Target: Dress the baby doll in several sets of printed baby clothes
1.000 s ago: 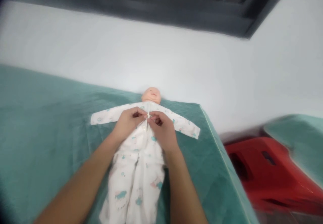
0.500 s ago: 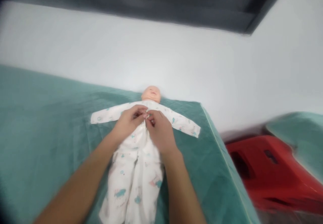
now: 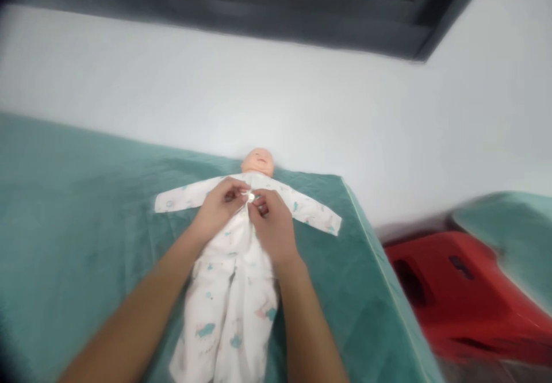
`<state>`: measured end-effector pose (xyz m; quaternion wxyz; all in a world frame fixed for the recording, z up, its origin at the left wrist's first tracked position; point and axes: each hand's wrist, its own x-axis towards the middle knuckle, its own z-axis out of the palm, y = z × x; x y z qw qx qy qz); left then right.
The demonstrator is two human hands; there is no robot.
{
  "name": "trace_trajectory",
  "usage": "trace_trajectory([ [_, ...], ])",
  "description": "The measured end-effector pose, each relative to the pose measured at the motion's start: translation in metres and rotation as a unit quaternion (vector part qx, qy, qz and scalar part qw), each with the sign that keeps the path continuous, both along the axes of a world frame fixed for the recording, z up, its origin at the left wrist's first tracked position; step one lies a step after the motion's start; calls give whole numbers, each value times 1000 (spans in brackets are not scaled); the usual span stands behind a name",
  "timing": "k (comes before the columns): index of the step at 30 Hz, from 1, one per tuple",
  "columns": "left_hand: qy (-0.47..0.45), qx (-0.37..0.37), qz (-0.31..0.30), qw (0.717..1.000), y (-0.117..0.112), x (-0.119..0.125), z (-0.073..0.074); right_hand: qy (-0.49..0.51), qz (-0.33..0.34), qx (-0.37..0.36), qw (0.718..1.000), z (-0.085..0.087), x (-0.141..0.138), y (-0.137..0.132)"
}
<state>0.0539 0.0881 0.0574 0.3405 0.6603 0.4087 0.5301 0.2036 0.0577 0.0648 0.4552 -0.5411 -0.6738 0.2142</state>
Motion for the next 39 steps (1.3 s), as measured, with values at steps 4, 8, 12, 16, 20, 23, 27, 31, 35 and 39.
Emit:
trace_trajectory([
  [4, 6, 9, 7, 1000, 0, 0, 0, 37, 11, -14, 999, -2, 2, 1],
  [8, -15, -21, -2, 1000, -7, -1, 6, 35, 12, 0, 999, 0, 0, -3],
  [12, -14, -63, -39, 997, -13, -8, 16, -63, -23, 19, 998, 8, -6, -15],
  [16, 35, -67, -99, 992, -15, -20, 21, -226, -58, -9, 972, 15, -12, -26],
  [20, 104, -70, -126, 984, -19, -29, 26, -302, -91, -39, 948, 15, -16, -33],
  [23, 130, -85, -157, 975, -23, -34, 30, -311, -87, -31, 946, 15, -18, -35],
  [27, 140, -95, -182, 969, -23, -36, 30, -247, -42, -38, 967, 16, -12, -31],
  [31, 142, -93, -188, 967, -22, -34, 28, -87, 17, -88, 992, 16, 4, -24],
  [35, 157, -73, -176, 969, -24, -31, 30, 71, 61, -130, 987, 12, 15, -20],
  [39, 170, -78, -167, 968, -29, -29, 35, 155, 97, -147, 972, 10, 14, -21],
])
